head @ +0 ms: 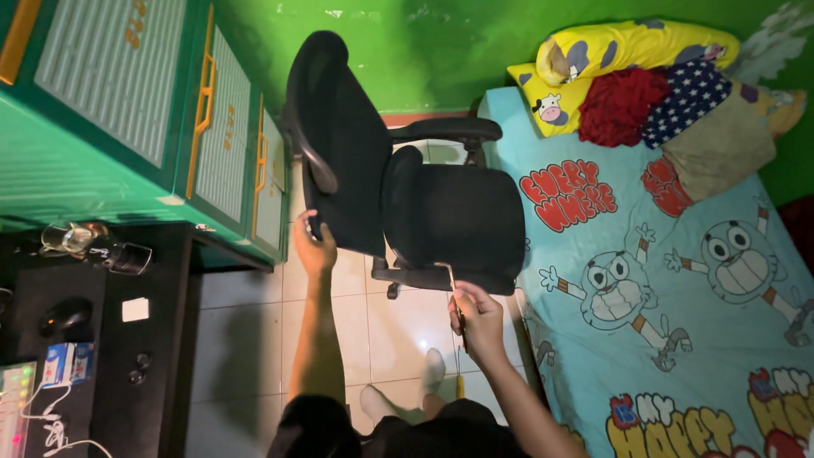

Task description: The person kneels and uses a screwdriver and an Allen key to remove screws from the base of a black office chair. They detach the wheels and continue unscrewing components of the chair's central mechanism.

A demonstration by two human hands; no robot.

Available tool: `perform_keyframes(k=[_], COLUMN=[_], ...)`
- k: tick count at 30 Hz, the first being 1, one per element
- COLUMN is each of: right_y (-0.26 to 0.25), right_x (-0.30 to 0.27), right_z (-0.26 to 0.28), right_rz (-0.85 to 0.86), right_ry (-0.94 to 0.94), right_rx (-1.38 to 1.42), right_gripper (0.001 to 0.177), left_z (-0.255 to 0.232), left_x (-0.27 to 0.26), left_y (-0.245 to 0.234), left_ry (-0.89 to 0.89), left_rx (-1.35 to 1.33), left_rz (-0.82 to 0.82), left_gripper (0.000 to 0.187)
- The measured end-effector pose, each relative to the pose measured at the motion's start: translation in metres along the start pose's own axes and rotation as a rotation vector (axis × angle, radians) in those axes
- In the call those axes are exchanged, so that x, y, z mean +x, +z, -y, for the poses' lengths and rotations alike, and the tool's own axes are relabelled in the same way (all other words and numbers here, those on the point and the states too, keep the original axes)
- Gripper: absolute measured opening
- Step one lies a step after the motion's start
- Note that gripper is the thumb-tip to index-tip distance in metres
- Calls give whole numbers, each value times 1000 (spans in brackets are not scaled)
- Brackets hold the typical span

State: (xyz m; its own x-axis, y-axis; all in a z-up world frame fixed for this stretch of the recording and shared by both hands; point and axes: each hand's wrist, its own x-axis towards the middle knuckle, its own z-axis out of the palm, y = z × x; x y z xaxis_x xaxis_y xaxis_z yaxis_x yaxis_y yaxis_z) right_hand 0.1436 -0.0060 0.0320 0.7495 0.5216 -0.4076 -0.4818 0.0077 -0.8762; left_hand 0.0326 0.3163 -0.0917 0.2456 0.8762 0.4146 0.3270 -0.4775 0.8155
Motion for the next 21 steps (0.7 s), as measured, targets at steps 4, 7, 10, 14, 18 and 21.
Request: perform_keyframes(k=[4, 7, 10, 14, 18, 21], right_y=[1, -2, -6, -16, -28, -40], right_x=[-23, -38, -48, -62, -79, -86], right_z=[1, -1, -8, -25, -38, -44], right_rz=[-37, -9, -55, -22, -33, -50], right_ry=[8, -25, -26, -72, -130, -90], right_rx=[-79, -54, -14, 8, -50, -21], right_gripper=[28, 29, 28, 26, 26, 26], left_z=[-15, -28, -45, -75, -93, -81], left_x=[-39, -75, -116, -174, -218, -219], left_y=[-9, -9, -8, 4, 0, -8], left_ry=[-83, -294, -381, -404, -495, -584], left_rx=[2, -175, -326, -430, -586, -667], left_rz=[25, 39, 5, -8, 77, 47], left_gripper=[41, 49, 64, 73, 66, 64])
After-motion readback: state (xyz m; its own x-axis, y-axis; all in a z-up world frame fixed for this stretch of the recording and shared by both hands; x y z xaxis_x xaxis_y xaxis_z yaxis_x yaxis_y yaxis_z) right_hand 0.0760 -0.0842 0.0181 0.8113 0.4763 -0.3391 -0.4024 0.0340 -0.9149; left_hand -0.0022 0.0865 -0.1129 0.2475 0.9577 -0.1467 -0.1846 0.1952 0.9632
